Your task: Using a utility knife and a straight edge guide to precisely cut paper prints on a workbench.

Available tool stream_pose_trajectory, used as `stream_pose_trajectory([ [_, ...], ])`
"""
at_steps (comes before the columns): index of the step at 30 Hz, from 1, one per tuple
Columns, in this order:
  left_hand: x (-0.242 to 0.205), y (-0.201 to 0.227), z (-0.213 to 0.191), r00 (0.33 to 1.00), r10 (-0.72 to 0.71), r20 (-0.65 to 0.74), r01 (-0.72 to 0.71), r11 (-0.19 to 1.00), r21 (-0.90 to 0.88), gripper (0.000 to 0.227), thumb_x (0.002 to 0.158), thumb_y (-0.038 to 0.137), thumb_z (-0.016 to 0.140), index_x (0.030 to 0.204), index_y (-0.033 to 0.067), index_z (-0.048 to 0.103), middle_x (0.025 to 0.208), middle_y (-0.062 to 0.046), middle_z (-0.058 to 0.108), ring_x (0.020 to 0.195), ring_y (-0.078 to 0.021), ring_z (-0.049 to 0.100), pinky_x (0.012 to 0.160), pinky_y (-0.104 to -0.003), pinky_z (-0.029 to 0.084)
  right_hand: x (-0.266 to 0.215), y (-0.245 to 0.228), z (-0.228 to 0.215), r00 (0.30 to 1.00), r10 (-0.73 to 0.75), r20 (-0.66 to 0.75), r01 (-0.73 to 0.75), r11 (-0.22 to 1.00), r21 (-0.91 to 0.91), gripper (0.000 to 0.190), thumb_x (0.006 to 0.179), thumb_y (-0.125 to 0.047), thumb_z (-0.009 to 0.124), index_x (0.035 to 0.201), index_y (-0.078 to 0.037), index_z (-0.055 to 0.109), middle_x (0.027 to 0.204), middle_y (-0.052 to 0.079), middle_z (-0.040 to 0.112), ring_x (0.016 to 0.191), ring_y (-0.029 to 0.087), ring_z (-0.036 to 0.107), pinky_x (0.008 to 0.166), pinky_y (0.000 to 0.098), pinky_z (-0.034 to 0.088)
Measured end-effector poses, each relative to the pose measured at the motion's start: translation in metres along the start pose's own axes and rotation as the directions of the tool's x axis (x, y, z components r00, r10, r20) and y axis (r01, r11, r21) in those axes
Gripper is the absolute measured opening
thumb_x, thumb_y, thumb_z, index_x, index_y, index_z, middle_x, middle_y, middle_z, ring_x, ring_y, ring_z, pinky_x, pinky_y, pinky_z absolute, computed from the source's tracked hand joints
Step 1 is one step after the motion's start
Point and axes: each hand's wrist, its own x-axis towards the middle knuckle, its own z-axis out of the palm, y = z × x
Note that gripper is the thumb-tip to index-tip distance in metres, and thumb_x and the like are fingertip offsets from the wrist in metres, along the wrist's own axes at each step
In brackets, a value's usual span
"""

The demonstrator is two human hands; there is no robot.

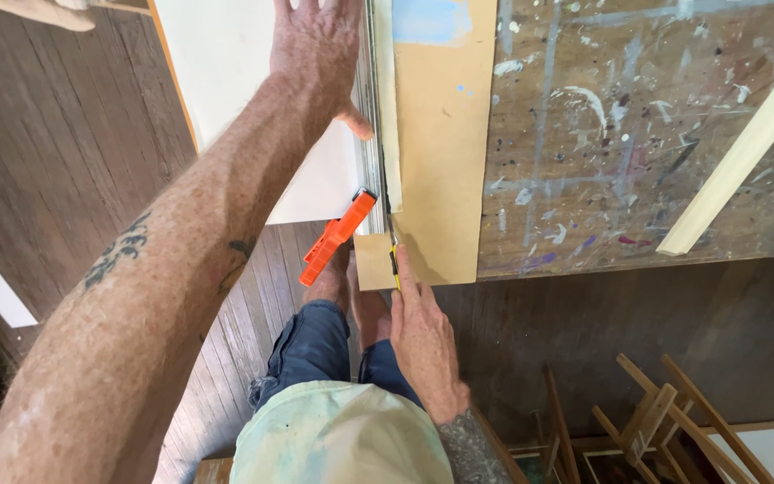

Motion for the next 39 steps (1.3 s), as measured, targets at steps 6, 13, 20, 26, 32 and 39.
stream_pose_trajectory([
  [6, -0.002, 0.001, 0.002, 0.996, -0.053, -0.070, 0.053, 0.999, -0.010, 0.189, 0.013, 0.103, 0.074, 0.165, 0.0055, 0.018, 0.172, -0.008, 0.011, 0.155, -0.0348, 0.009, 0.118, -0.070, 0.013, 0.003, -0.028, -0.076, 0.993, -0.069, -0.098, 0.084, 0.984, 0.157, 0.061, 0.104, -0.015, 0.047, 0.163, -0.018, 0.031, 0.101, 0.017, 0.077, 0.066, 0.029, 0.071, 0.068, 0.0414, 0.050],
  [13, -0.023, 0.013, -0.019, 0.996, -0.080, -0.039, 0.082, 0.996, 0.039, 0.188, 0.028, 0.095, 0.083, 0.164, 0.0001, -0.005, 0.169, -0.023, -0.011, 0.157, -0.0407, 0.001, 0.123, -0.063, 0.017, 0.153, -0.078, -0.115, 0.843, -0.396, -0.364, 0.467, 0.875, 0.131, 0.054, 0.112, -0.020, 0.040, 0.162, -0.009, 0.024, 0.169, 0.011, 0.033, 0.155, 0.034, 0.040, 0.127, 0.0432, 0.030],
  [20, -0.035, 0.018, -0.033, 0.993, -0.108, -0.042, 0.111, 0.992, 0.064, 0.183, 0.031, 0.093, 0.085, 0.165, 0.0052, -0.004, 0.170, -0.021, -0.009, 0.157, -0.0405, 0.000, 0.122, -0.064, 0.017, 0.239, -0.107, -0.118, 0.729, -0.505, -0.462, 0.589, 0.807, 0.048, 0.058, 0.111, -0.010, 0.044, 0.162, -0.021, 0.019, 0.157, 0.014, 0.058, 0.093, 0.029, 0.052, 0.085, 0.0436, 0.049],
  [26, -0.042, 0.021, -0.041, 0.990, -0.138, -0.037, 0.140, 0.989, 0.048, 0.184, 0.031, 0.090, 0.087, 0.165, 0.0094, -0.010, 0.171, -0.017, -0.010, 0.157, -0.0386, -0.004, 0.123, -0.063, 0.015, 0.232, -0.120, -0.122, 0.804, -0.428, -0.412, 0.512, 0.851, 0.114, 0.059, 0.112, -0.015, 0.043, 0.164, -0.027, 0.018, 0.099, 0.007, 0.080, 0.052, 0.018, 0.052, 0.054, 0.0384, 0.051],
  [32, -0.044, 0.019, -0.042, 0.988, -0.139, -0.068, 0.142, 0.989, 0.046, 0.182, 0.030, 0.090, 0.087, 0.166, 0.0113, -0.005, 0.171, -0.017, -0.008, 0.157, -0.0382, -0.003, 0.123, -0.064, 0.016, 0.229, -0.124, -0.125, 0.819, -0.402, -0.409, 0.477, 0.873, 0.097, 0.060, 0.110, -0.016, 0.042, 0.164, -0.031, 0.022, 0.101, 0.016, 0.077, 0.066, 0.035, 0.061, 0.065, 0.0461, 0.047],
  [39, -0.045, 0.013, -0.055, 0.991, -0.128, -0.026, 0.130, 0.988, 0.078, 0.182, 0.032, 0.090, 0.086, 0.166, 0.0088, -0.005, 0.170, -0.017, -0.012, 0.156, -0.0392, -0.006, 0.123, -0.064, 0.017, 0.219, -0.128, -0.126, 0.840, -0.380, -0.388, 0.447, 0.890, 0.096, 0.059, 0.114, -0.019, 0.041, 0.165, -0.034, 0.016, 0.090, 0.018, 0.069, 0.068, 0.042, 0.059, 0.062, 0.0492, 0.043],
])
